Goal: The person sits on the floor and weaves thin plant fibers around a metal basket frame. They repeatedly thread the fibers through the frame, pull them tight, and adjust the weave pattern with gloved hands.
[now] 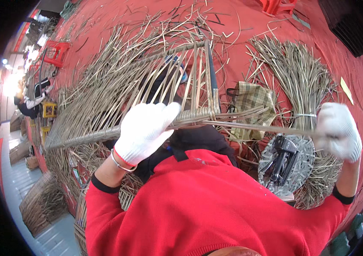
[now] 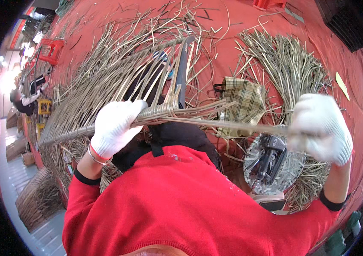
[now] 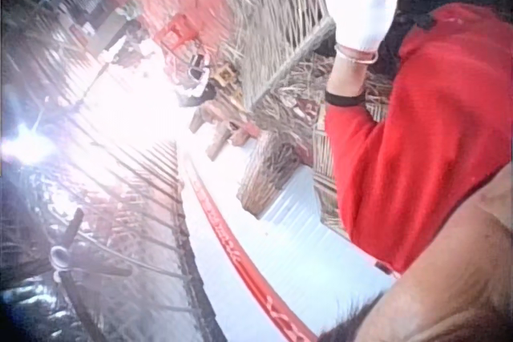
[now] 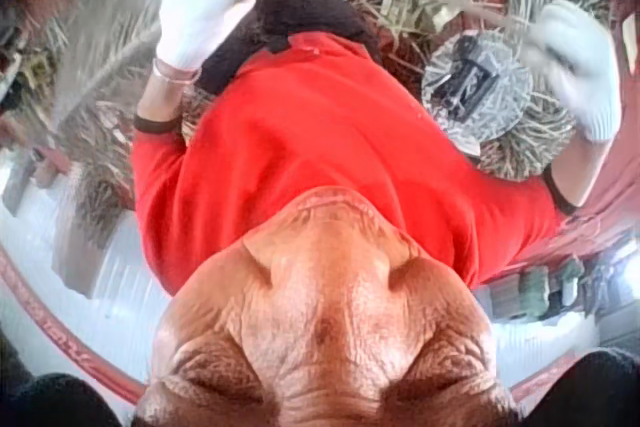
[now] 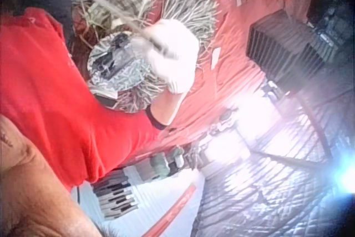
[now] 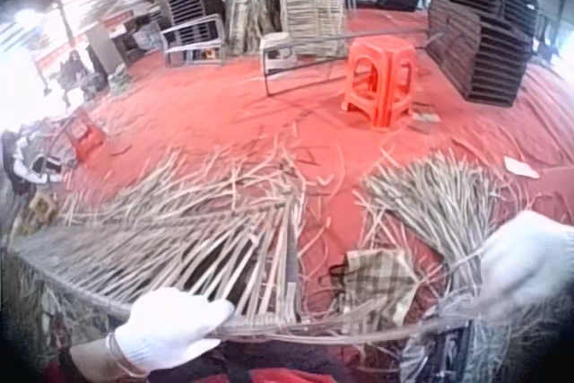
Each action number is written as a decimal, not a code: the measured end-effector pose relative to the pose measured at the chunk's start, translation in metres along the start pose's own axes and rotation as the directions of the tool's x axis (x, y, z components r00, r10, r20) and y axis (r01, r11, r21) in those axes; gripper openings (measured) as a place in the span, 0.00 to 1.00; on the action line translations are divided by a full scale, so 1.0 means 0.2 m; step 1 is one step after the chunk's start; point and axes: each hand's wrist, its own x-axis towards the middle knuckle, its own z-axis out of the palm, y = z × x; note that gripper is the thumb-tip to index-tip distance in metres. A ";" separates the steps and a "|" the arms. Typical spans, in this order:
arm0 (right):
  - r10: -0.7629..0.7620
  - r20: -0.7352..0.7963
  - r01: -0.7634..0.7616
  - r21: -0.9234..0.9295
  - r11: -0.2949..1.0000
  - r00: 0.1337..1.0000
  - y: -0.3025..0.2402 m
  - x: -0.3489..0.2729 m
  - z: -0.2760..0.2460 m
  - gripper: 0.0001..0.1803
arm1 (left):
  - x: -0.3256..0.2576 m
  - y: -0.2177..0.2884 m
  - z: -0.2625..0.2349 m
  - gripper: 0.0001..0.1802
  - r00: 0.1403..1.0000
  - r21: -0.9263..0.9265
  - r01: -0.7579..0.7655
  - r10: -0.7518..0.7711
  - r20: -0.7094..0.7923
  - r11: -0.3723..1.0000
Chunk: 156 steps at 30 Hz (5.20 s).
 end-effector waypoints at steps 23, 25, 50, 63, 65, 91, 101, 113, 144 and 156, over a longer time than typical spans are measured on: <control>0.063 -0.046 0.032 0.977 0.211 0.997 -0.06 0.14 0.25 0.31 | -0.10 0.02 -0.07 0.27 0.998 -0.096 -0.064 0.063 -0.010 0.993; 0.049 -0.068 0.059 0.982 0.180 0.996 -0.07 0.13 0.23 0.31 | -0.11 0.02 -0.08 0.26 0.997 -0.083 -0.070 0.067 -0.034 0.994; 0.261 0.018 -0.119 0.919 0.376 0.965 1.31 0.74 0.81 0.13 | -0.15 0.12 -0.03 0.25 0.999 -0.024 0.002 -0.003 -0.041 1.000; 0.642 0.022 0.068 0.991 -0.115 0.766 1.44 1.37 1.17 0.13 | -0.15 0.12 0.09 0.16 0.984 -0.007 -0.083 0.081 -0.160 0.997; 0.697 0.040 0.026 0.996 -0.084 0.716 1.44 1.39 1.21 0.13 | -0.15 0.11 0.09 0.16 0.984 -0.017 -0.087 0.083 -0.156 0.996; 0.827 0.033 0.225 0.956 -0.190 0.561 1.63 1.65 1.39 0.12 | -0.14 0.12 0.15 0.13 0.978 0.024 -0.052 0.056 -0.201 0.998; 0.868 0.052 0.352 0.901 -0.255 0.494 1.56 1.69 1.44 0.13 | -0.17 0.14 0.13 0.09 0.987 0.008 -0.040 0.040 -0.156 0.999; 0.748 0.157 0.138 0.939 -0.316 0.645 1.46 1.70 1.34 0.22 | -0.27 0.19 0.05 0.09 0.991 -0.032 0.030 -0.034 -0.133 0.999; 0.334 -0.679 0.742 0.662 -0.104 0.653 0.35 0.24 0.92 0.28 | 0.01 0.07 0.14 0.23 0.976 0.036 0.059 -0.050 -0.212 0.998; 0.454 -0.140 0.174 0.984 -0.034 0.880 0.03 0.15 0.43 0.31 | -0.01 0.03 0.15 0.24 0.982 -0.045 -0.053 0.043 -0.185 0.998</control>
